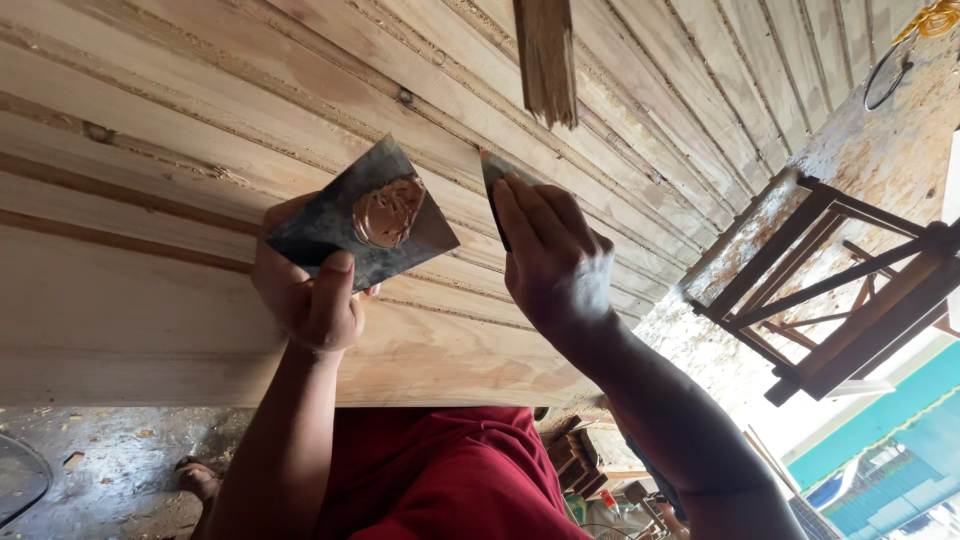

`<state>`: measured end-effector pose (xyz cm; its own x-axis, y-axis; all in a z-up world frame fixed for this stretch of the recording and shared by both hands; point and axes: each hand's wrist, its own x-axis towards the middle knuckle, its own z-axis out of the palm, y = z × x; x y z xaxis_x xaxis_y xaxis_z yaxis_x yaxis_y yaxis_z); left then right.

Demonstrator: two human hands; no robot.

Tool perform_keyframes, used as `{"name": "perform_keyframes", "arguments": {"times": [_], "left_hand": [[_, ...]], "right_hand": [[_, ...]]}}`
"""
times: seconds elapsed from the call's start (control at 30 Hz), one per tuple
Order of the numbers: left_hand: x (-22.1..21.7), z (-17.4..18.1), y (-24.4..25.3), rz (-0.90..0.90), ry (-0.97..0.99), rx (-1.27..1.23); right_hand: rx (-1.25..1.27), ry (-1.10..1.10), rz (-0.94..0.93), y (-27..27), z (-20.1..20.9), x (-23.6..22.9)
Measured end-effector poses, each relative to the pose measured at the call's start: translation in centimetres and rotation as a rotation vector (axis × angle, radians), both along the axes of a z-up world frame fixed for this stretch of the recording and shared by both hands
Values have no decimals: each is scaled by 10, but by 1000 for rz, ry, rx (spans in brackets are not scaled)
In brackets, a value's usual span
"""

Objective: The person uses a putty knife to apply a brown filler into the grooves of a wooden board, smoothing it across the surface. They repeatedly scoop filler from a small container and spread it along the wood grain.

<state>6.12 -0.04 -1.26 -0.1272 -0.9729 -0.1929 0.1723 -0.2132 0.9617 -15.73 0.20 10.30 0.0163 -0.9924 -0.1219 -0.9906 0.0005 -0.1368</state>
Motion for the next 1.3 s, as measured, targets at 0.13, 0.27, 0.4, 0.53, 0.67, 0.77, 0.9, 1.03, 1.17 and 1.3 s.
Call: {"name": "perform_keyframes", "arguments": {"times": [0.13, 0.27, 0.4, 0.53, 0.67, 0.77, 0.9, 1.03, 1.17, 1.3], "left_hand": [[-1, -2, -1, -31, -56, -39], [-3, 1, -4, -31, -93, -61], [-3, 4, -4, -29, 30, 92], [-4, 4, -4, -39, 36, 86], [-4, 1, -4, -16, 63, 76], [-2, -1, -3, -48, -89, -84], [-3, -1, -4, -24, 13, -35], [-3, 3, -3, -30, 82, 13], [-5, 7, -5, -17, 237, 160], [-5, 11, -6, -17, 278, 197]], "right_hand": [[71, -144, -2, 4, 9, -14], [91, -165, -21, -1, 10, -27], [115, -182, -35, -16, 8, -33], [149, -216, -12, -23, 8, -36], [214, -347, 42, -21, 15, -42], [230, -364, -11, -16, 20, -51], [213, -296, -61, -14, 17, -61], [168, -285, -60, -6, 8, -61], [185, -236, -79, -2, 5, -57], [191, -239, -71, -2, 7, -57]]}}
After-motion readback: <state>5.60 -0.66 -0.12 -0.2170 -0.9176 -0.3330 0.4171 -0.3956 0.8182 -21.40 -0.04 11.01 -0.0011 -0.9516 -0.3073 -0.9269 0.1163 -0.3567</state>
